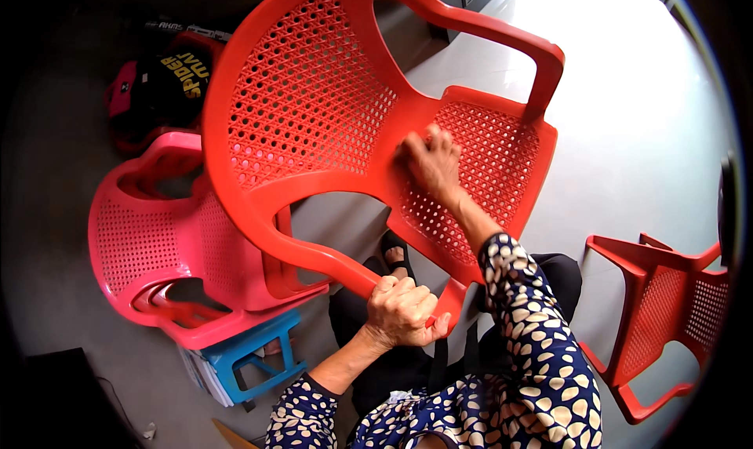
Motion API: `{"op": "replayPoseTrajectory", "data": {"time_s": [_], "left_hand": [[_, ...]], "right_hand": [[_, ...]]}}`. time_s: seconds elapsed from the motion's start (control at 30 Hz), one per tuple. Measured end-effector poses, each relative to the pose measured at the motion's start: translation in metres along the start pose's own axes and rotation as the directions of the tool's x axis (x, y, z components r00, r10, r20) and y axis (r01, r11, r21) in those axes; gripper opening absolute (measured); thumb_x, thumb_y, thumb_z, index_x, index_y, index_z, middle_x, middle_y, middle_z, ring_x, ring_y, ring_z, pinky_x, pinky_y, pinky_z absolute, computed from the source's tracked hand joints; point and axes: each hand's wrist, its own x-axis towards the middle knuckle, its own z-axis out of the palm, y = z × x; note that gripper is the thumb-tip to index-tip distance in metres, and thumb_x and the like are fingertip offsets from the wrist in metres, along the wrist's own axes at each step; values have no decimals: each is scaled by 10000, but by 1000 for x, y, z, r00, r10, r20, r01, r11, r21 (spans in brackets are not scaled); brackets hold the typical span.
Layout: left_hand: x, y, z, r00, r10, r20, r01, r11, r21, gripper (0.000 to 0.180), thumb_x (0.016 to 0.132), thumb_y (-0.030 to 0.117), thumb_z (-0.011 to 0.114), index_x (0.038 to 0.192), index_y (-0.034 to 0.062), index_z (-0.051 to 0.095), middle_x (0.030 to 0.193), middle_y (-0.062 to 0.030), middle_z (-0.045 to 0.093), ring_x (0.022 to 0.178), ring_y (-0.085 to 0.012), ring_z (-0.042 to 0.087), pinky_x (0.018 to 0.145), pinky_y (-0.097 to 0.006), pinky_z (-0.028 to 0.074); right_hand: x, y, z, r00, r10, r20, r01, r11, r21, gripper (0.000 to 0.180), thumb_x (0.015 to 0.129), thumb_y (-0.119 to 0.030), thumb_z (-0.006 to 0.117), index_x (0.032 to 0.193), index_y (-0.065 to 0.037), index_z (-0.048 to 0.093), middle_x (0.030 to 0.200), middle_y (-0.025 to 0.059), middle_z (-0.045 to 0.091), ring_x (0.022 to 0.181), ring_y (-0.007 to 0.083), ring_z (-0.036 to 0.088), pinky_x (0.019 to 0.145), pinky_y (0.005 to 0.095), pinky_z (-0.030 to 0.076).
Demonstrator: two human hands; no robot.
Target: The person wipes a red plastic chair with a cloth, cleaning the seat, backrest, and legs. They then pick up a pink plastic chair and wipe its seat and backrest with the same cloth.
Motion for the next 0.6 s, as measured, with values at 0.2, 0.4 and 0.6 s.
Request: {"op": "replayPoseTrajectory", "data": {"time_s": [0.2, 0.4, 0.6], "left_hand": [[-4, -2, -2, 1000, -22, 2, 22, 1000, -8, 264, 674, 361, 639, 552, 140, 561, 527, 22, 454, 525, -155, 497, 540, -312, 335], [-3, -2, 1, 1000, 0, -21, 1, 1000, 10, 276, 671, 367, 640, 545, 142, 543, 531, 18, 472, 514, -167, 483, 545, -324, 340], [-1, 0, 2, 999, 22, -26, -21, 999, 41, 296, 682, 374, 638, 529, 144, 531, 541, 7, 505, 522, -185, 497, 580, -348, 351]], "right_hand": [[18, -33, 13, 995, 85, -48, -84, 996, 28, 392, 798, -254, 636, 1169, -191, 526, 1064, 108, 467, 959, 294, 466, 731, 426, 426], [-40, -68, -35, 955, -203, 216, 158, 965, 208, 473, 747, -296, 680, 1176, -166, 527, 1014, 77, 491, 903, 278, 490, 702, 439, 416], [-75, -49, -54, 906, -354, 231, 264, 900, 347, 233, 797, -367, 616, 979, -223, 628, 962, 25, 504, 914, 261, 494, 717, 402, 429]]}}
